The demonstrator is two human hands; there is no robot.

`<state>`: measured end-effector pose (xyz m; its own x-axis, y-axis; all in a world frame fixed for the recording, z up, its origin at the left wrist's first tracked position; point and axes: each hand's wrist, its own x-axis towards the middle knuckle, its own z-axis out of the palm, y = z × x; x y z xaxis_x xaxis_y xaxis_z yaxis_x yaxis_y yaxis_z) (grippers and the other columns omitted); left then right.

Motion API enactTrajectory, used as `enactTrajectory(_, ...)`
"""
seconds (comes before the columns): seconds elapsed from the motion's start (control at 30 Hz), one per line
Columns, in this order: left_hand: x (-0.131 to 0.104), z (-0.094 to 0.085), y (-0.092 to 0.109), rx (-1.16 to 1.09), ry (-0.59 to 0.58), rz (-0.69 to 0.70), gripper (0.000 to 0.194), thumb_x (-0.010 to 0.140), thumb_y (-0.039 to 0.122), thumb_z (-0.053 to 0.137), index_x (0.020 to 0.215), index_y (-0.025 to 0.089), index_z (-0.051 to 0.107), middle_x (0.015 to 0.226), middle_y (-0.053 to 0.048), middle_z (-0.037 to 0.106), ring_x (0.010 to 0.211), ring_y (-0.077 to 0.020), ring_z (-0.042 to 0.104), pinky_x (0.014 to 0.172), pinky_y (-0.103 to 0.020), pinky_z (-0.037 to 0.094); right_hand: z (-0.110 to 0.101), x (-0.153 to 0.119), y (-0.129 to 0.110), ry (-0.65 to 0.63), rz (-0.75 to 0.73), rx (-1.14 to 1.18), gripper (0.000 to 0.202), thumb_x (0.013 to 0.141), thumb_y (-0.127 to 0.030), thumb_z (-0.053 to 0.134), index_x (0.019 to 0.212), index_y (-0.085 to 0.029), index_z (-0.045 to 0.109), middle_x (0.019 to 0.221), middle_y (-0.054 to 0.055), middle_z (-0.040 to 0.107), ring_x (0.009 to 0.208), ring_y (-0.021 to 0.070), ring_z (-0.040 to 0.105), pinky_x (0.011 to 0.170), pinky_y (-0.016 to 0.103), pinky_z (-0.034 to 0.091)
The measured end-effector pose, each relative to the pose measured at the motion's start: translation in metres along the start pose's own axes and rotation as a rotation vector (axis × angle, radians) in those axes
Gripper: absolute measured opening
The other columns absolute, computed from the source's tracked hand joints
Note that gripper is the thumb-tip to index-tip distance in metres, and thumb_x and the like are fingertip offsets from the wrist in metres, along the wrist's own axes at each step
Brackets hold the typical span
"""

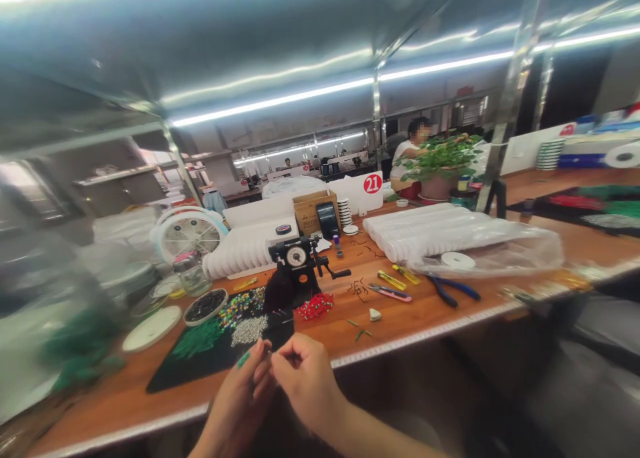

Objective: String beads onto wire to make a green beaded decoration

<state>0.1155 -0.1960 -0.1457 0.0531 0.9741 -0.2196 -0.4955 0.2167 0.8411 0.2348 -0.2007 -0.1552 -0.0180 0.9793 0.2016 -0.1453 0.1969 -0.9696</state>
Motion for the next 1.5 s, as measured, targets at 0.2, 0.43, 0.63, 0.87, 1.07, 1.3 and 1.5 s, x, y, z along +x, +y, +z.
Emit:
enactTrajectory(0.2, -0.004, 0.002, 0.005, 0.237, 0.018, 0.125, 0.038, 0.06, 0.045, 0.08, 0.077, 0.015, 0.064, 0.05, 0.004, 0.048, 0.045, -0.0084, 0.041, 0.044, -0.018, 0.035, -0.002, 0.003, -0.001, -0.044, 0.129, 0.121, 0.026, 0.077, -0.033, 0.06, 0.062, -0.013, 0.063, 0.052, 0.0, 0.058, 0.049, 0.0109, 0.052, 0.048, 0.02, 0.04)
enactTrajectory(0.43, -0.005, 0.008, 0.009, 0.461, 0.073, 0.195, 0.044, 0.057, 0.051, 0.078, 0.079, 0.013, 0.071, 0.056, -0.002, 0.06, 0.054, -0.014, 0.051, 0.05, -0.02, 0.04, -0.004, 0.01, 0.01, -0.114, 0.287, 0.351, 0.036, 0.07, -0.043, 0.068, 0.057, -0.011, 0.06, 0.049, -0.001, 0.054, 0.037, 0.0037, 0.036, 0.036, 0.018, 0.023)
enactTrajectory(0.63, -0.002, 0.011, 0.014, 0.674, 0.083, 0.302, 0.035, 0.064, 0.049, 0.073, 0.064, 0.015, 0.068, 0.054, -0.003, 0.058, 0.053, -0.0154, 0.049, 0.049, -0.022, 0.038, -0.008, 0.012, 0.009, -0.058, 0.317, 0.306, 0.039, 0.065, -0.048, 0.07, 0.056, -0.014, 0.054, 0.045, -0.005, 0.047, 0.035, 0.0028, 0.031, 0.035, 0.018, 0.02)
enactTrajectory(0.87, 0.006, 0.004, 0.017, 0.972, 0.048, 0.617, 0.029, 0.073, 0.046, 0.065, 0.061, 0.019, 0.065, 0.055, -0.003, 0.059, 0.054, -0.0169, 0.051, 0.055, -0.023, 0.038, -0.013, 0.016, 0.013, -0.098, 0.323, 0.197, 0.038, 0.068, -0.049, 0.065, 0.055, -0.015, 0.051, 0.042, -0.007, 0.043, 0.033, 0.0031, 0.03, 0.035, 0.019, 0.02)
enactTrajectory(1.07, 0.012, 0.004, 0.028, 0.795, -0.024, 0.406, 0.035, 0.069, 0.053, 0.067, 0.066, 0.018, 0.065, 0.052, -0.001, 0.056, 0.044, -0.0133, 0.047, 0.046, -0.022, 0.038, -0.022, 0.021, 0.013, -0.094, 0.312, 0.183, 0.037, 0.067, -0.048, 0.067, 0.058, -0.015, 0.052, 0.046, -0.006, 0.049, 0.034, 0.0033, 0.032, 0.035, 0.019, 0.022)
enactTrajectory(1.3, 0.007, 0.003, 0.02, 0.71, -0.15, 0.144, 0.047, 0.066, 0.049, 0.072, 0.097, 0.015, 0.068, 0.056, -0.002, 0.061, 0.04, -0.0108, 0.044, 0.04, -0.02, 0.035, -0.022, 0.024, 0.006, -0.144, 0.326, 0.277, 0.043, 0.061, -0.052, 0.072, 0.056, -0.015, 0.051, 0.045, -0.005, 0.05, 0.034, 0.0029, 0.031, 0.034, 0.019, 0.019)
enactTrajectory(1.5, 0.005, 0.003, 0.012, 0.604, -0.033, 0.218, 0.042, 0.061, 0.048, 0.076, 0.083, 0.014, 0.07, 0.054, -0.002, 0.059, 0.051, -0.0111, 0.049, 0.049, -0.018, 0.038, -0.014, 0.021, 0.008, -0.193, 0.301, 0.361, 0.046, 0.068, -0.054, 0.068, 0.056, -0.012, 0.055, 0.048, -0.001, 0.055, 0.034, 0.0025, 0.033, 0.035, 0.019, 0.019)
